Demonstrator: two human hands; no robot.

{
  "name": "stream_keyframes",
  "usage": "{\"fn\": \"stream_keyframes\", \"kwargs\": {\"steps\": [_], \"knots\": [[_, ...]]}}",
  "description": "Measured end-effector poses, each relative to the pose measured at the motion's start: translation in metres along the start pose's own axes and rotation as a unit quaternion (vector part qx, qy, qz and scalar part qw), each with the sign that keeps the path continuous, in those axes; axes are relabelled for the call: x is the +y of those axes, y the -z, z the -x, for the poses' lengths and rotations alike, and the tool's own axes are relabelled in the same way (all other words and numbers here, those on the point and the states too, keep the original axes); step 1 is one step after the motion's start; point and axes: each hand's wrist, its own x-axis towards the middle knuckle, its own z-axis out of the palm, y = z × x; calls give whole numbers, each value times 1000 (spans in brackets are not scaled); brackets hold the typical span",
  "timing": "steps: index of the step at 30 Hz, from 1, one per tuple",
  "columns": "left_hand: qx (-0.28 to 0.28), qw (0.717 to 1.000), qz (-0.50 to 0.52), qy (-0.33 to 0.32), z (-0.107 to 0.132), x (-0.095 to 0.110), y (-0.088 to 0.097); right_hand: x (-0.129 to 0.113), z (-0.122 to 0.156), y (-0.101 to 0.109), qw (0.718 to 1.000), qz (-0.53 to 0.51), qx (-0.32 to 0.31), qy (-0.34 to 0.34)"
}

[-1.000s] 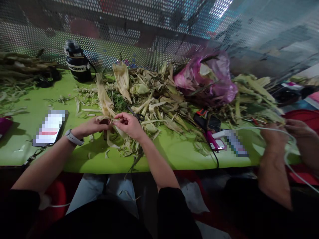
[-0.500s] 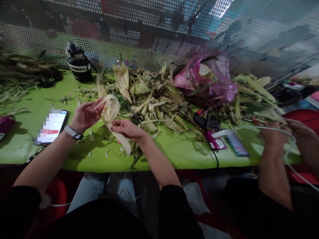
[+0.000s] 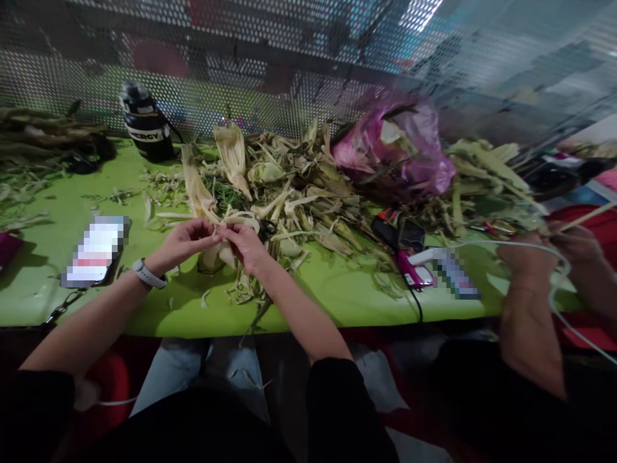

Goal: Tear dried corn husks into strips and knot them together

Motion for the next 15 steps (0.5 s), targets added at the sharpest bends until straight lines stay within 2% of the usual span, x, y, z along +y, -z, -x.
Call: {"fn": "stream_keyframes", "kwargs": {"steps": [3,7,11,15], "knots": [[-27,997,54,44,-1,-2,0,-2,3,-1,998,-42,2,-35],[-53,978,156,128,-3,-2,8,-7,5,0,996,-54,-28,-69],[-77,968,198,133,-5,0,15,-13,9,-1,994,-56,-43,-80],[-74,965,196,156,-6,2,14,-13,11,-1,992,-37,-62,-100]]}}
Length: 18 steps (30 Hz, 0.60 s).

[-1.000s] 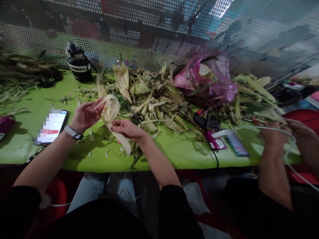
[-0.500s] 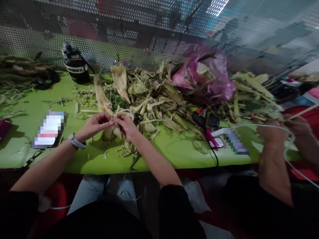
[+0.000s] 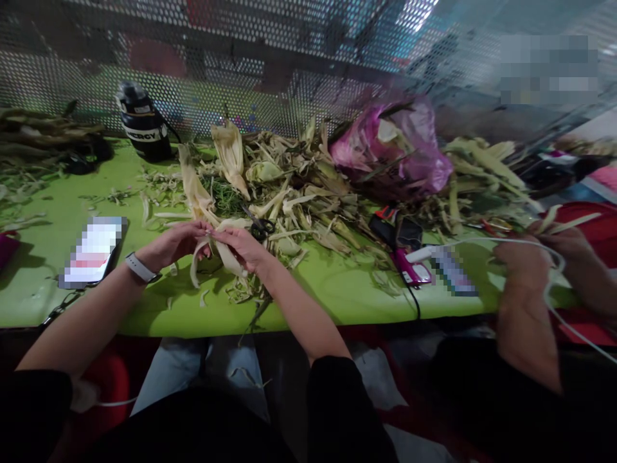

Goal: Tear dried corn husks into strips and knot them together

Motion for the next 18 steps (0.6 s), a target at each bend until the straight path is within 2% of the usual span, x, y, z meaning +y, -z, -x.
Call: {"fn": "stream_keyframes", "kwargs": {"steps": [4,10,14,16,18], "knots": [[23,999,1,33,-2,-2,-2,1,0,2,999,26,24,10],[43,991,-123,-28,-1,-8,-6,1,3,0,997,71,11,42],[61,981,-181,-38,0,-9,-7,-2,7,-1,985,165,4,53],[62,975,-203,-71,-1,-8,-7,-5,9,-1,975,210,25,71],[54,968,-224,-99,-1,-7,-6,-7,10,0,963,234,78,112]]}}
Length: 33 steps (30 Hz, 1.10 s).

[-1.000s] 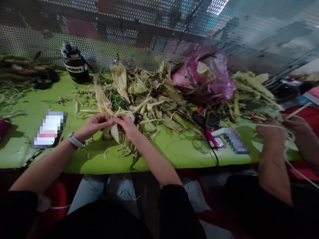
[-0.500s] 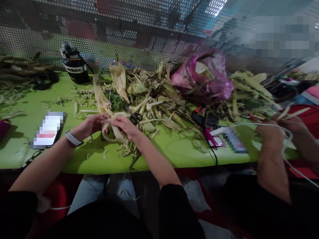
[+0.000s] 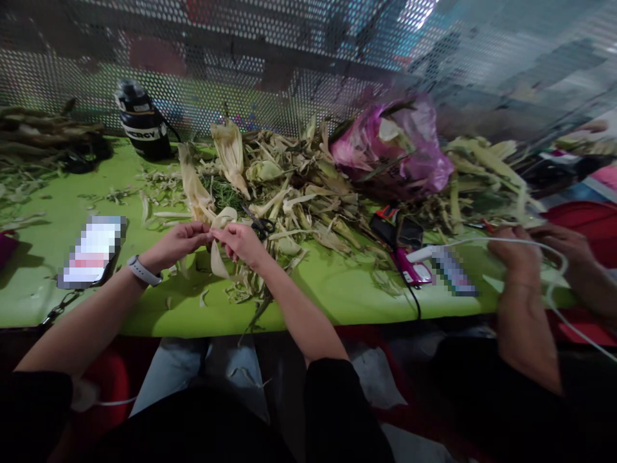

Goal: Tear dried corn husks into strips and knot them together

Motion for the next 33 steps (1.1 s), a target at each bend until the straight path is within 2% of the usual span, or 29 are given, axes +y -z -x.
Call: {"fn": "stream_keyframes", "kwargs": {"steps": [3,8,11,14,19,22,26,30,33], "knots": [[-8,1000,-23,1,0,2,0,0,0,3,995,17,84,52],[-7,995,-99,-12,2,0,-2,4,0,7,979,83,152,107],[-20,990,-137,-40,1,-4,-2,7,-1,9,977,131,136,103],[-41,986,-153,-57,2,-6,-2,10,-4,8,980,127,113,106],[-85,984,-153,-33,3,-3,-5,15,-4,2,969,141,84,183],[-107,981,-156,-51,4,-2,-6,14,-1,1,957,190,61,209],[-92,984,-144,-53,3,-1,-5,10,-1,9,955,207,84,193],[-84,989,-114,-52,2,-2,-1,8,-3,16,967,189,64,158],[-81,988,-118,-56,2,-2,1,8,-5,16,964,213,69,142]]}}
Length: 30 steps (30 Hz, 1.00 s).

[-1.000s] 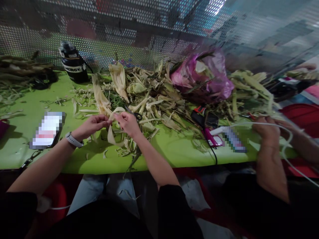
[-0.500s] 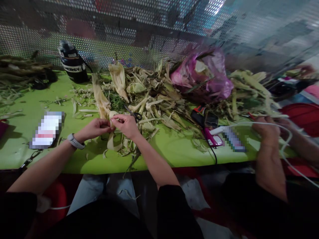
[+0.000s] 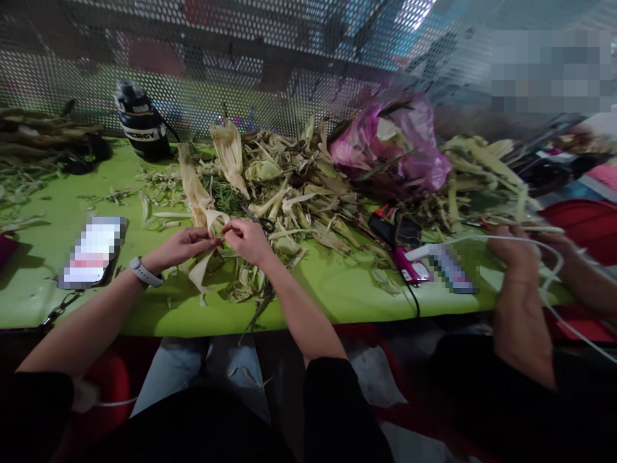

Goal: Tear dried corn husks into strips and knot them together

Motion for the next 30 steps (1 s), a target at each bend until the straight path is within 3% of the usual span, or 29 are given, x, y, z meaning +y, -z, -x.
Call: {"fn": "stream_keyframes", "kwargs": {"steps": [4,9,12,15,18,23,30], "knots": [[10,1000,-17,-17,0,1,-1,0,0,-1,999,42,7,22],[6,999,-21,-28,1,3,-2,1,-1,0,993,78,-87,29],[7,998,-48,-42,1,3,0,2,-1,1,989,93,-103,44],[23,993,-108,-41,1,4,1,4,-1,0,980,166,-49,102],[88,987,-134,-16,0,4,1,6,1,-2,952,251,32,170],[175,982,-66,28,-1,1,-2,11,2,-7,933,289,75,199],[119,972,188,76,-3,2,-7,15,-1,-11,944,257,83,187]]}}
